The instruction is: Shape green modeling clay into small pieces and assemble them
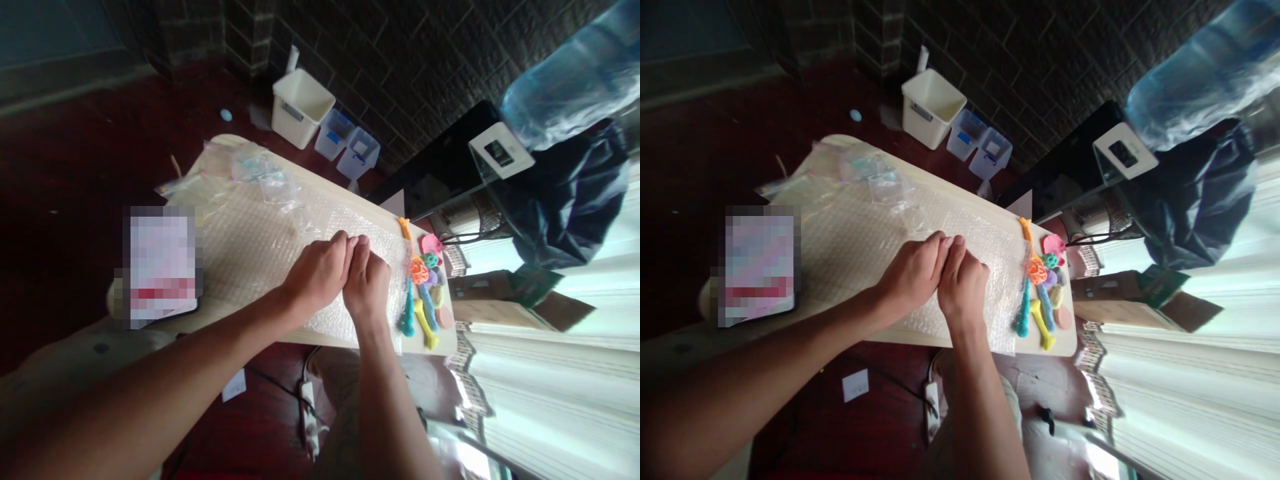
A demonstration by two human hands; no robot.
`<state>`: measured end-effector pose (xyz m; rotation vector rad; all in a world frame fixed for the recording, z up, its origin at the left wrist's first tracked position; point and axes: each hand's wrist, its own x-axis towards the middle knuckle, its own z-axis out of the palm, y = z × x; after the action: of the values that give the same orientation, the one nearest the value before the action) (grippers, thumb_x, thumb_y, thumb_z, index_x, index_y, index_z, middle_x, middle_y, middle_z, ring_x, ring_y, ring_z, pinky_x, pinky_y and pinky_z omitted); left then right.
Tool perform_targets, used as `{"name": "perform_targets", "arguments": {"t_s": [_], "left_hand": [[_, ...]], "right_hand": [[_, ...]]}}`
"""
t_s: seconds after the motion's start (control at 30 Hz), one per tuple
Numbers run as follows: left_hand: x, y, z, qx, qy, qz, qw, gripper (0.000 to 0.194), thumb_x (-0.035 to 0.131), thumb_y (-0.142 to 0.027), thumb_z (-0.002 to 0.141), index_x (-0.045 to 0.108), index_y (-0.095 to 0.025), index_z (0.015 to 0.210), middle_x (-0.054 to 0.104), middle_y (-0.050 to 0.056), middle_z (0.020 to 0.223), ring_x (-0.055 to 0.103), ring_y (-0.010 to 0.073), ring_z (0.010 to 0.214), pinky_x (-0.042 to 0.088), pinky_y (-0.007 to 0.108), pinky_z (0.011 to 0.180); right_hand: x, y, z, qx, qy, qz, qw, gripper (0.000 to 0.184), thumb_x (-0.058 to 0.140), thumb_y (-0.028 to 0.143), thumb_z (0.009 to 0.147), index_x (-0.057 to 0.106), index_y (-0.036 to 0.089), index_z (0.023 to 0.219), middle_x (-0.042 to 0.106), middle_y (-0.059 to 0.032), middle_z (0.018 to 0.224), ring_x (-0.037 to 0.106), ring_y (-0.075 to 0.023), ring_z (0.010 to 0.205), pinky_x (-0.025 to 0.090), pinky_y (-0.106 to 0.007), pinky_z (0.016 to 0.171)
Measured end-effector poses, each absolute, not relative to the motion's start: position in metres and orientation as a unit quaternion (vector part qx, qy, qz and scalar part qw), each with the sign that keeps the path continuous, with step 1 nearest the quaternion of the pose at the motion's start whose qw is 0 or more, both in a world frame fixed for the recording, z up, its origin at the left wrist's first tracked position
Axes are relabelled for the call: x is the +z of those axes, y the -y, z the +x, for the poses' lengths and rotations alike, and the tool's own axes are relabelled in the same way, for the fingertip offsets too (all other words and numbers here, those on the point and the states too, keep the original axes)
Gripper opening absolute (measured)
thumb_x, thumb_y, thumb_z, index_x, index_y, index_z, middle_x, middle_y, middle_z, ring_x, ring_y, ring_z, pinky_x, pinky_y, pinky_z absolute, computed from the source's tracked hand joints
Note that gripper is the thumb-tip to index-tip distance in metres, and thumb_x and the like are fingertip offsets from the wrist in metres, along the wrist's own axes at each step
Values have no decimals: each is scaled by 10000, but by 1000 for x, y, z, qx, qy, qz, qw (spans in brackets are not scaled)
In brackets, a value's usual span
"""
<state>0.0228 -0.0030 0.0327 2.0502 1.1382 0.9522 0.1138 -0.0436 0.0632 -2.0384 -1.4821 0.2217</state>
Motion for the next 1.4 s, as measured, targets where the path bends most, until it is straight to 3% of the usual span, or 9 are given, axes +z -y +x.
{"name": "perform_targets", "arguments": {"t_s": [0.13, 0.4, 0.57, 0.73, 0.97, 1.07, 1.17, 1.23, 1.4], "left_hand": [[34, 2, 18, 401, -407, 738, 358, 428, 231, -379, 1101, 555, -193, 892, 677, 54, 736, 650, 187, 660, 414, 311, 607], [29, 1, 14, 359, -398, 736, 414, 323, 278, -405, 1089, 526, -202, 1130, 673, 28, 716, 640, 184, 600, 361, 283, 519], [31, -1, 10, 404, -418, 680, 446, 327, 289, -387, 1082, 549, -200, 1148, 711, 52, 830, 676, 180, 693, 467, 279, 609], [26, 7, 12, 384, -404, 555, 618, 408, 433, -610, 1009, 543, -217, 1002, 619, -17, 630, 608, 144, 464, 430, 231, 414], [26, 5, 15, 401, -370, 604, 581, 297, 579, -402, 961, 420, -227, 781, 546, -60, 538, 519, 86, 433, 346, 190, 417], [26, 5, 15, 387, -325, 584, 635, 291, 538, -384, 974, 406, -232, 765, 494, -69, 506, 490, 84, 402, 334, 196, 393], [22, 7, 17, 364, -306, 498, 725, 393, 382, -520, 1030, 432, -232, 767, 447, -70, 473, 447, 94, 334, 334, 212, 338], [20, 8, 18, 360, -312, 449, 756, 465, 344, -614, 1020, 490, -218, 824, 521, -41, 530, 538, 125, 388, 413, 232, 355], [14, 11, 26, 402, -326, 502, 693, 375, 610, -558, 936, 523, -202, 860, 642, 1, 749, 677, 149, 673, 529, 244, 569]], "right_hand": [[57, 41, 116, 99, 523, -777, 337, 602, 309, 509, 1064, 491, 217, 570, 561, -21, 506, 437, -120, 467, 253, -297, 494], [50, 39, 129, 317, 467, -729, 388, 584, 374, 648, 997, 584, 215, 664, 515, 23, 471, 454, -119, 407, 313, -259, 420], [51, 36, 120, 216, 518, -735, 381, 557, 433, 577, 1010, 499, 216, 590, 494, 21, 512, 412, -108, 473, 259, -278, 454], [49, 35, 113, 125, 479, -763, 416, 577, 338, 571, 1047, 408, 237, 581, 441, 29, 470, 404, -117, 446, 236, -299, 465], [60, 39, 124, 123, 522, -747, 392, 535, 360, 607, 1027, 572, 224, 719, 612, -16, 606, 544, -149, 547, 344, -286, 533], [59, 38, 129, 193, 514, -736, 395, 547, 372, 617, 1018, 553, 224, 683, 551, 14, 528, 499, -130, 461, 320, -277, 480], [53, 37, 132, 221, 521, -732, 379, 544, 413, 611, 1008, 537, 224, 647, 497, 31, 477, 460, -120, 431, 290, -277, 457], [49, 36, 132, 178, 525, -741, 378, 529, 465, 602, 994, 514, 226, 625, 491, 29, 486, 453, -121, 456, 279, -279, 464], [40, 35, 133, 98, 462, -765, 438, 533, 397, 590, 1020, 447, 242, 619, 471, 31, 497, 432, -128, 464, 278, -285, 472]]}}
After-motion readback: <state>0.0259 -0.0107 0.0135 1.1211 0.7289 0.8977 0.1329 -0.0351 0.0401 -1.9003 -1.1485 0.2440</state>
